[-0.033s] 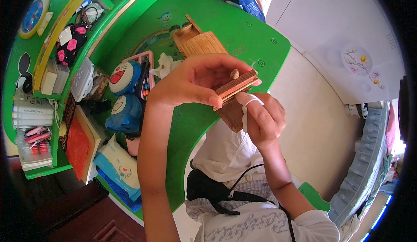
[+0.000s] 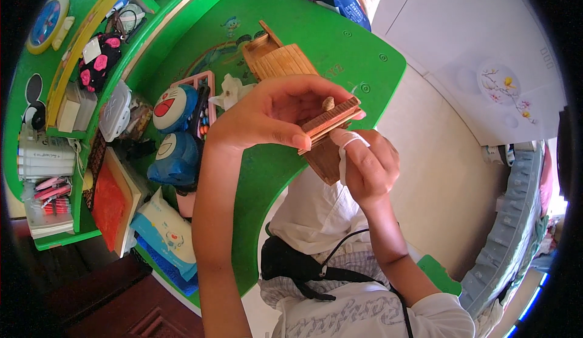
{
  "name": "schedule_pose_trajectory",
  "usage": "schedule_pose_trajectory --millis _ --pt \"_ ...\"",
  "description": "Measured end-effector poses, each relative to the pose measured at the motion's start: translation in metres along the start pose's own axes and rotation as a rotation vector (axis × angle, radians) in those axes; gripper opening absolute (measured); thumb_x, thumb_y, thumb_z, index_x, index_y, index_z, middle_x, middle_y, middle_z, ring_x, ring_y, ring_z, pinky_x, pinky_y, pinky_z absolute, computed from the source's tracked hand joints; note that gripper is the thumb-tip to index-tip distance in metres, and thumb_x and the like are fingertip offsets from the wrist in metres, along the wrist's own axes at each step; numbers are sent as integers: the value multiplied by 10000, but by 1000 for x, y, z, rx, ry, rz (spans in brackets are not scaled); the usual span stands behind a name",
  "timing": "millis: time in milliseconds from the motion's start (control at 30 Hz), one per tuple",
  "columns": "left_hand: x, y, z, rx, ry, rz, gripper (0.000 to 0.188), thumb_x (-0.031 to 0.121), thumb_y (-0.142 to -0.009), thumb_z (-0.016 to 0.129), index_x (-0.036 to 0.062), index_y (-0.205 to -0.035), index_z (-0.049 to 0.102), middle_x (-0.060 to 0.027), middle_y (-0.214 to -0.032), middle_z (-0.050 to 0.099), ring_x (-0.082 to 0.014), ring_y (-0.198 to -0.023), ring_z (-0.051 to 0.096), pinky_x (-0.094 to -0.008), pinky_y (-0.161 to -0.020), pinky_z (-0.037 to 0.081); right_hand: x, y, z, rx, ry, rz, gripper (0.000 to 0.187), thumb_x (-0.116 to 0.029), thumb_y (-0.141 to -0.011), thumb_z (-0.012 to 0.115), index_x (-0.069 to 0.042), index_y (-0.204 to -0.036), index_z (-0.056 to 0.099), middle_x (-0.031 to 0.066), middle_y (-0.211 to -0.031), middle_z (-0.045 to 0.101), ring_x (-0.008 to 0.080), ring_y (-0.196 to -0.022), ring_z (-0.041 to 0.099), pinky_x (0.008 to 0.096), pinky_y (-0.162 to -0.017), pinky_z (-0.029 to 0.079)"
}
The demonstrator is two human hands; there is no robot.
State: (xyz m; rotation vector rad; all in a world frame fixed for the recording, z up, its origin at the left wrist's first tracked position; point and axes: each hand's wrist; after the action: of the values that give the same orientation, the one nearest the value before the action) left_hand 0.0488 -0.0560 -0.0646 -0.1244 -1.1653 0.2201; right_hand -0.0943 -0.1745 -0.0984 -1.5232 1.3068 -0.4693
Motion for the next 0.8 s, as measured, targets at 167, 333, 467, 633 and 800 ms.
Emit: schedule_pose_trajectory --millis 167,333,467,633,800 --pt "-1 0 1 3 6 12 733 272 -638 744 -93 -1168 394 -218 -1157 481 -306 -1120 457 -374 -965 341 2 2 -2 11 38 19 319 -57 -589 605 -56 -908 628 62 -694 565 180 -523 535 271 -435 417" --pt "-3 -1 1 17 5 31 731 279 -633 746 -90 -1163 404 -219 -1144 492 -299 -1107 469 -367 -957 348 3 4 -1 38 60 39 309 -8 -590 593 -49 -894 627 75 -684 561 184 -522 534 274 -438 418" --pt "-2 1 0 31 -11 17 739 298 -621 751 -84 -1157 416 -215 -1128 507 -290 -1088 485 -362 -950 350 6 13 -4 68 146 149 285 54 -599 572 -35 -866 622 90 -675 560 191 -522 537 274 -440 417" --pt "-1 0 3 38 -24 16 746 313 -615 753 -84 -1153 422 -215 -1126 510 -284 -1085 489 -361 -952 347 3 8 -2 133 61 64 282 63 -604 566 -32 -865 621 90 -669 562 199 -508 534 267 -435 416" --pt "-3 0 1 40 -43 23 743 315 -622 748 -86 -1155 420 -216 -1133 504 -288 -1090 484 -364 -951 349 3 3 0 75 19 29 322 30 -580 578 -32 -892 625 79 -661 555 188 -509 538 270 -432 419"
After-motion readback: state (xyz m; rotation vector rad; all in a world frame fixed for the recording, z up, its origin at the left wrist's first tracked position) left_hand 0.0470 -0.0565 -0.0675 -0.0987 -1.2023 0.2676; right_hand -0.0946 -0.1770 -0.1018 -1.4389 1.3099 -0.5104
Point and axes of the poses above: each hand's wrist, its own y-axis away from the middle knuckle, its own z-axis out of the palm, x = y × z
